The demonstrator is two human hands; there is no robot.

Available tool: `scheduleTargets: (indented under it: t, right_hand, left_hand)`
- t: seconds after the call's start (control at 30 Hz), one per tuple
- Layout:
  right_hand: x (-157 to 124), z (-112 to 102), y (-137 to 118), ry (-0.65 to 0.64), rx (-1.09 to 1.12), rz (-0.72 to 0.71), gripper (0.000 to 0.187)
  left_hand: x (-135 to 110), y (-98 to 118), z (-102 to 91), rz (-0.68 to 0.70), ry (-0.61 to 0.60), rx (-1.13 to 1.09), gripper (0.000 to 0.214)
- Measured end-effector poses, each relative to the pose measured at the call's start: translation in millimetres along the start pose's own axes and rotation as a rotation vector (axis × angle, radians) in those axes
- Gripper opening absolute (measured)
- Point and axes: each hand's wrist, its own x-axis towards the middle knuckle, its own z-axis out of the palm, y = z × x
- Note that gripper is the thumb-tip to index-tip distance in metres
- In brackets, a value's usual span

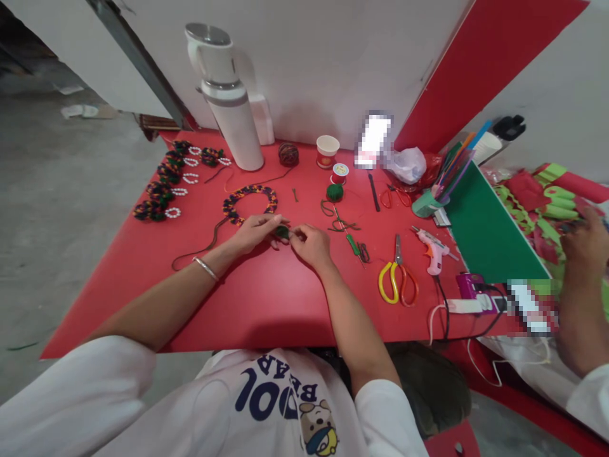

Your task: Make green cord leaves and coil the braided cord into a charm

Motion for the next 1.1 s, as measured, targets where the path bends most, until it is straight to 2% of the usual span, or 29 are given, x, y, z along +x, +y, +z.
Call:
scheduleTargets:
  t: [0.23,0.33,0.47,0.67,0.77,0.87,0.93,1.03,1.1]
  right_hand:
    - [-2.7,-1.0,-5.5,-0.008,0.029,-0.015,0.012]
    - [-2.7,0.5,-8.5,-0.010,-0.029,0.002,0.022]
    - [-1.9,2.3,-9.4,0.003,-0.064,0.010,0.021]
    - [-3.6,3.5,-5.5,-0.013,0.085,-0.031,0.018]
    - [-4.9,5.3,-3.2,-0.003,0.128,-0.102,0.016]
    - [-5.5,4.4,-1.8,0.048,0.119,-0.177,0.013]
    - [-5.1,1.7,-0.5,0.131,0.084,-0.211,0.017]
    - [-2.9,-3.1,3.9,0.262,-0.079,-0.174,0.021]
    - [-1.4,-5.3,7.4,0.254,-0.216,-0.117,0.018]
  left_hand:
    - [6.5,-7.0,-3.9,-0.010,-0.030,0.025,0.051]
    - [7.7,-9.1,-3.7,0.003,-0.026,0.051,0.049]
    - [5.8,-6.2,-3.1,0.001,-0.023,0.021,0.042]
    - [1.4,2.6,-3.6,-0.041,-0.024,-0.013,0.030]
    - [1.3,5.1,-1.0,-0.086,0.026,-0.067,0.026]
    - [1.5,6.2,2.6,-0.103,0.099,-0.100,0.025]
    - [1.5,6.1,4.1,-0.095,0.127,-0.111,0.024]
    - [1.6,4.5,4.4,-0.082,0.131,-0.119,0.023]
    - [1.7,2.9,4.2,-0.068,0.120,-0.115,0.023]
